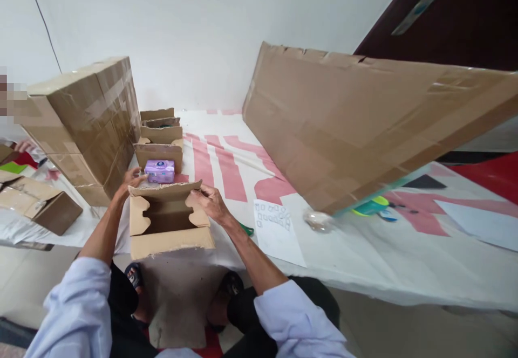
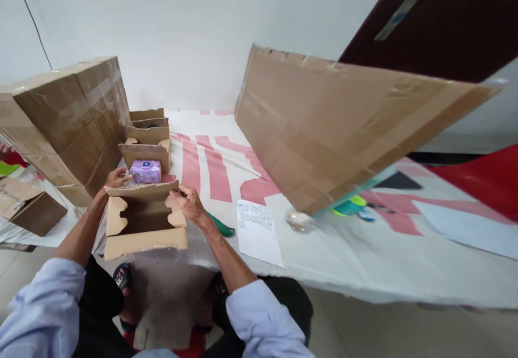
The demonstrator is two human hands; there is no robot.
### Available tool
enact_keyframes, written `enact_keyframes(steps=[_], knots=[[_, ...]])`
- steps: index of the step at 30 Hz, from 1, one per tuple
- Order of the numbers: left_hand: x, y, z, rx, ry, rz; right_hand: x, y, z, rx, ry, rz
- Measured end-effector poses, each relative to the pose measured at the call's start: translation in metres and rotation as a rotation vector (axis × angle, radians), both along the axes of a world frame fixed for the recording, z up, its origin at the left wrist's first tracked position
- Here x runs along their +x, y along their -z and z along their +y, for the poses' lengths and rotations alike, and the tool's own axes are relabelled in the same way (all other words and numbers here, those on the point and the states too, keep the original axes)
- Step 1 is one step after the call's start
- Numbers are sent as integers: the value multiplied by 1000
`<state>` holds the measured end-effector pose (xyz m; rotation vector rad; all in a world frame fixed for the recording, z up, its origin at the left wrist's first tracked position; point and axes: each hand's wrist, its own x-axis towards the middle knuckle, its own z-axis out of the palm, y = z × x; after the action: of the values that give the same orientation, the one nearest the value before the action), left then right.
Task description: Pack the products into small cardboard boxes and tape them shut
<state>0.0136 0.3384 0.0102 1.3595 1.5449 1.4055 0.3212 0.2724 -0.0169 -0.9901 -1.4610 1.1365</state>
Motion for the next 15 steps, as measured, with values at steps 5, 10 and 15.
enact_keyframes(steps=[5, 10, 15], knots=[[-34, -6, -111, 140, -229, -126, -7, 7, 32, -74, 65, 18], [2, 32, -205, 150, -333, -50, -36, 6, 68, -55, 96, 33], [74, 59, -189, -80, -83, 196, -55, 1, 83, -4, 135, 43]])
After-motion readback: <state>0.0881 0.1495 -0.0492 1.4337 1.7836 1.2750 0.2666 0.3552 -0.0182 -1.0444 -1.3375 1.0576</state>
